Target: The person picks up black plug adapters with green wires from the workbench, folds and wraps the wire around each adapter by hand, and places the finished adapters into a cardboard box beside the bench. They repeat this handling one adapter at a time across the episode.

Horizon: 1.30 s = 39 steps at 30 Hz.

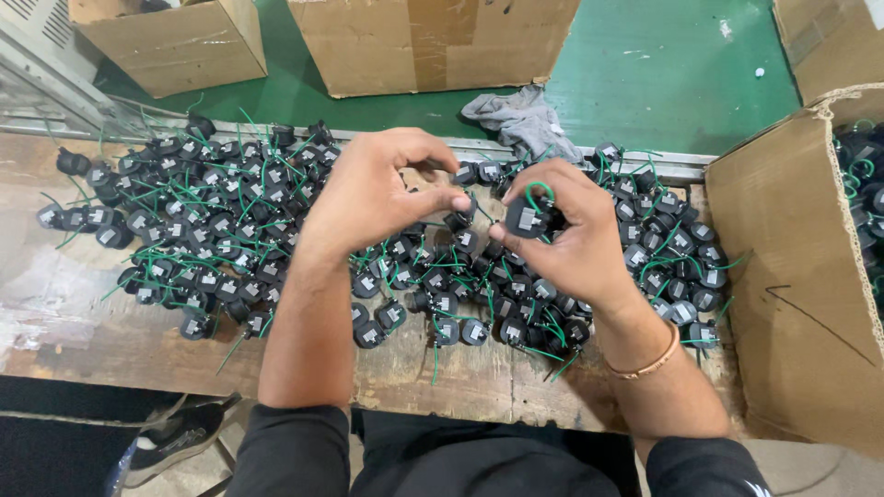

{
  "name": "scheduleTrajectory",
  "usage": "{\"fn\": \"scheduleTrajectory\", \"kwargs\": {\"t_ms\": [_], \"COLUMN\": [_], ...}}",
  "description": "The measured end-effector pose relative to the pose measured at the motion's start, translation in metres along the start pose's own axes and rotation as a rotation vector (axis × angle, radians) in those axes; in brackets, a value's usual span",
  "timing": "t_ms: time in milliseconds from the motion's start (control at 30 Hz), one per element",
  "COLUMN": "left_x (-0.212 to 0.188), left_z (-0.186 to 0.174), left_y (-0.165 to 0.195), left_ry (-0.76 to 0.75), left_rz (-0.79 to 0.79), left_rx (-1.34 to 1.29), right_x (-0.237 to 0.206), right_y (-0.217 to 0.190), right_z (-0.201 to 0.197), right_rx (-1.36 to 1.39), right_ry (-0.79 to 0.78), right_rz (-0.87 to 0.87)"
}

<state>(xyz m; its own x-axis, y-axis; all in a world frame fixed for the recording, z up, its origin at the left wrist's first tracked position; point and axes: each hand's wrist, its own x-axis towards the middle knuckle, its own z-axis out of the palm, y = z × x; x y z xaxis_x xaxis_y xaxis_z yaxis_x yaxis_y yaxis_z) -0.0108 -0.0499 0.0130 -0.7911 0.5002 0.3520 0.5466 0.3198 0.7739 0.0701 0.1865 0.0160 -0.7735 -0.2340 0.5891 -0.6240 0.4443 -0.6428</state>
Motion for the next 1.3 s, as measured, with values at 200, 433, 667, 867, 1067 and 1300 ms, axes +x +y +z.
{"fn": "scheduleTrajectory", "kwargs": {"t_ms": [200, 433, 667, 867, 1067, 1300], "left_x": [0.012, 0.003, -0.016, -0.009, -0.013, -0.010], "left_z": [0.007, -0.001, 0.004, 0.023, 0.030, 0.027], "left_y": [-0.058, -0.042, 0.039, 0.050, 0.047, 0.042], "left_ry": [-0.290, -0.152, -0.005, 0.174, 0.280, 0.073], "left_rz": [-0.504, -0.274, 0.046, 0.212, 0.289, 0.466], "left_rx": [0.916, 0.583, -0.084, -0.135, -0.107, -0.171], "right_x": [-0.003, -0.005, -0.002, -0.012, -0.011, -0.007], "right_y": [0.007, 0.015, 0.028, 0.034, 0.027, 0.028], "right_z": [0.001, 0.000, 0.005, 0.013, -0.002, -0.001], "right_rx": [0.245, 0.231, 0.245, 0.509, 0.464, 0.422], "right_ry": [-0.036, -0.074, -0.258, -0.541, -0.381, -0.186], "right_rz": [0.198, 0.311, 0.367, 0.143, 0.248, 0.155]}}
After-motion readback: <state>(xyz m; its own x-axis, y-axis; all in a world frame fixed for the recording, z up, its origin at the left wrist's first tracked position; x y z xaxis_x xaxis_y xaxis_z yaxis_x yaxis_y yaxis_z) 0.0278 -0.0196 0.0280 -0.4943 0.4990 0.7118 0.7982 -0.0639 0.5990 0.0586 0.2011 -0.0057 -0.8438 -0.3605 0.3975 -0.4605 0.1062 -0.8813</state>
